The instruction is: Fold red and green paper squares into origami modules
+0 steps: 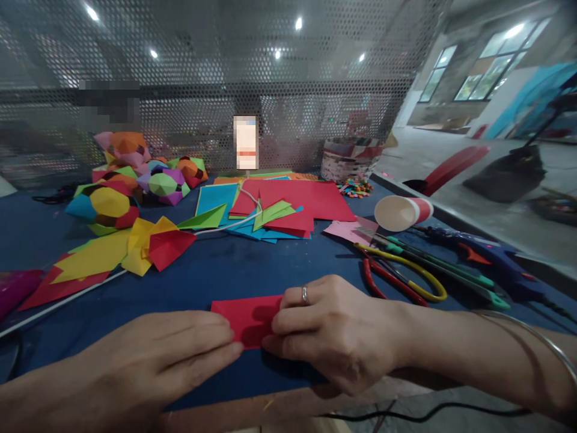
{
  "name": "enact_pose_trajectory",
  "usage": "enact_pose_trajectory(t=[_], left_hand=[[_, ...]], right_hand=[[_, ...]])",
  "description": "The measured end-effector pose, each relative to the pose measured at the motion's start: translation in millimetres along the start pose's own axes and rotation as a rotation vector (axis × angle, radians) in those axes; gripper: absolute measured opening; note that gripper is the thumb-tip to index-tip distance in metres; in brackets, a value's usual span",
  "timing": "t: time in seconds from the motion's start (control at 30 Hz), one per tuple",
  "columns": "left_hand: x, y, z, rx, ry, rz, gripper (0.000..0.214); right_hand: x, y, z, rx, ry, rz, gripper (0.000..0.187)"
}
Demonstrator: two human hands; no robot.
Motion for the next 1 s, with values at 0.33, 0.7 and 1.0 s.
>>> enact_pose_trajectory(t=[0.33,0.7,1.0], left_hand=[[-12.1,11.7,63.8,-0.118,-0.081,-0.189,0.042],[-4.7,6.4,18.2,-0.108,0.089,-0.212,0.068],[-6.3,10.2,-23.3,-0.112,0.234,-0.034,0.066]], right_hand=[[1.6,3.3,0.7,-0.019,0.016,-0.011,0.027],[0.9,0.3,-1.0,-0.017,-0.015,0.024,0.027],[3.1,4.5,1.2,-0.04,-0.008,0.01,0.024]])
Point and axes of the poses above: each hand's wrist, its own z-axis towards the middle knuckle, its own y-axis out of the back of the hand, x = y × z, the point moved 6 cm from there along z, towards the middle knuckle, and after that the axes turned 9 degrees about -x, right-handed, at the moved point
